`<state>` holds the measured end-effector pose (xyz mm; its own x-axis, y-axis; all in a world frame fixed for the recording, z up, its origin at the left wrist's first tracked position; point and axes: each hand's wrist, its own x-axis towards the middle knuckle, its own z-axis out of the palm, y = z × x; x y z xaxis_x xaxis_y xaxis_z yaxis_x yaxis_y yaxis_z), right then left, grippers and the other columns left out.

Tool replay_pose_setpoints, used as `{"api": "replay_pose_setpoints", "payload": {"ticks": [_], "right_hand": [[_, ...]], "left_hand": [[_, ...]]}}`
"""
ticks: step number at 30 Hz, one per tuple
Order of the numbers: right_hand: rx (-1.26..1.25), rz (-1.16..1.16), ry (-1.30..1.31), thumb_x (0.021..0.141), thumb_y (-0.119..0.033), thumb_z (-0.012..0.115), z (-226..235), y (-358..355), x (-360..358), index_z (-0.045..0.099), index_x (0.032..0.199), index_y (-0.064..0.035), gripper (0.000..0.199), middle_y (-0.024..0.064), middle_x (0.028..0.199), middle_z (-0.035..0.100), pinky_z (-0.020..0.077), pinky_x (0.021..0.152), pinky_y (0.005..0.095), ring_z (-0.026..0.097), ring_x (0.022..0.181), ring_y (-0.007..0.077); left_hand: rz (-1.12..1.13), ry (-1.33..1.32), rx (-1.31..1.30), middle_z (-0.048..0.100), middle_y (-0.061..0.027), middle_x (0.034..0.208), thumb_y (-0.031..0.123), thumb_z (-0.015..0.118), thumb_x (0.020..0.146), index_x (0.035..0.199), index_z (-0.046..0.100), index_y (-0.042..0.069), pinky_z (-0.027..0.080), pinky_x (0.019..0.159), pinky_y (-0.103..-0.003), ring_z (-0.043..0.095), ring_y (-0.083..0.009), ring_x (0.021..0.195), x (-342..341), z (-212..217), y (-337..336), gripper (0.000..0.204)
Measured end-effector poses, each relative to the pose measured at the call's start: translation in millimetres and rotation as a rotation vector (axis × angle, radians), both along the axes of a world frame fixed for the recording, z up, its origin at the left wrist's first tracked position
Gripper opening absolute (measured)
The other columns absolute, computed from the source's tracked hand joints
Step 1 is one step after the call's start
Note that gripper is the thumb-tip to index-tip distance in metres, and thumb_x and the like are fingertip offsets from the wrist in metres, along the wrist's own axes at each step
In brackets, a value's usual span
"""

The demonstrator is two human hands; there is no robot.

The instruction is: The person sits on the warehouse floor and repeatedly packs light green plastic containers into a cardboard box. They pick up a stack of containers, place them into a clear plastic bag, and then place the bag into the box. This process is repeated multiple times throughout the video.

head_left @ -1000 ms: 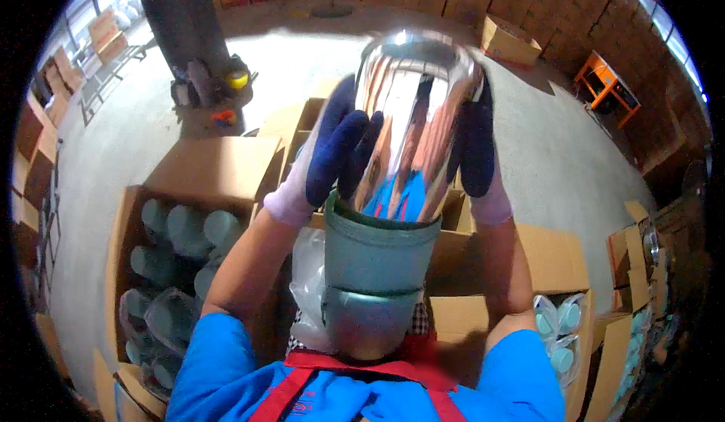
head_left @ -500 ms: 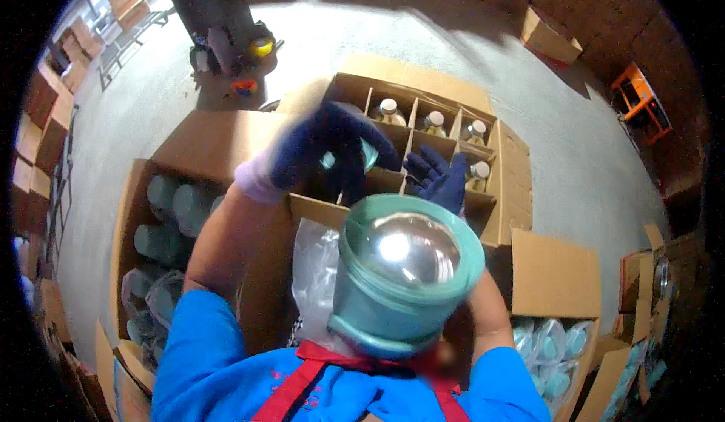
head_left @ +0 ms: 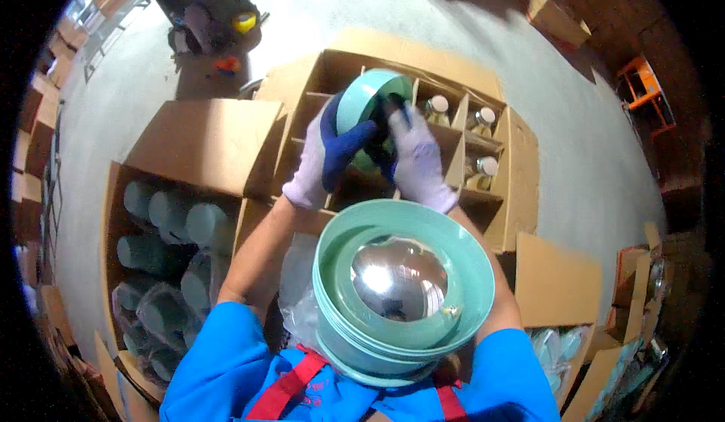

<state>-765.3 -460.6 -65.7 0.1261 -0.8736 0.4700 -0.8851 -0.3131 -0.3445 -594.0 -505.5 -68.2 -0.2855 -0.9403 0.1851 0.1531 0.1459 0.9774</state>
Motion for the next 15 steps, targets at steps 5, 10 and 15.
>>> {"api": "replay_pose_setpoints", "payload": {"ticks": [5, 10, 15], "right_hand": [[0.497, 0.027, -1.169, 0.101, -0.031, 0.049, 57.7, 75.5, -42.2, 0.068, 0.101, -0.0021, 0.035, 0.0089, 0.082, 0.069, 0.0525, 0.061, 0.0276, 0.067, 0.07, 0.0171], [0.189, 0.365, -1.694, 0.103, -0.054, 0.017, 98.2, 141.6, -6.4, 0.064, 0.108, 0.0011, 0.072, 0.0204, 0.112, 0.064, 0.0372, 0.109, 0.0501, 0.056, 0.118, 0.0362], [0.057, 0.731, -1.331, 0.105, -0.048, 0.011, 78.5, 147.1, -5.1, 0.066, 0.106, 0.0024, 0.075, 0.0219, 0.112, 0.063, 0.0302, 0.114, 0.0524, 0.051, 0.124, 0.0391]], "left_hand": [[-0.04, 0.109, -0.066, 0.059, -0.0169, 0.127, 0.014, 0.07, 0.083, 0.136, 0.046, 0.001, 0.047, 0.1, -0.04, 0.059, -0.0274, 0.114, 48.5, 81.5, 56.8, 0.06], [-0.64, -0.032, -0.985, 0.064, -0.0176, 0.123, 0.049, 0.075, 0.075, 0.11, 0.07, 0.006, 0.051, 0.094, -0.043, 0.063, -0.036, 0.112, 42.7, 135.4, 99.8, 0.056], [-0.675, -0.211, -0.922, 0.066, -0.0179, 0.119, 0.043, 0.075, 0.077, 0.11, 0.07, 0.008, 0.05, 0.094, -0.048, 0.063, -0.0384, 0.11, 55.2, 160.6, 124.9, 0.048]]}}
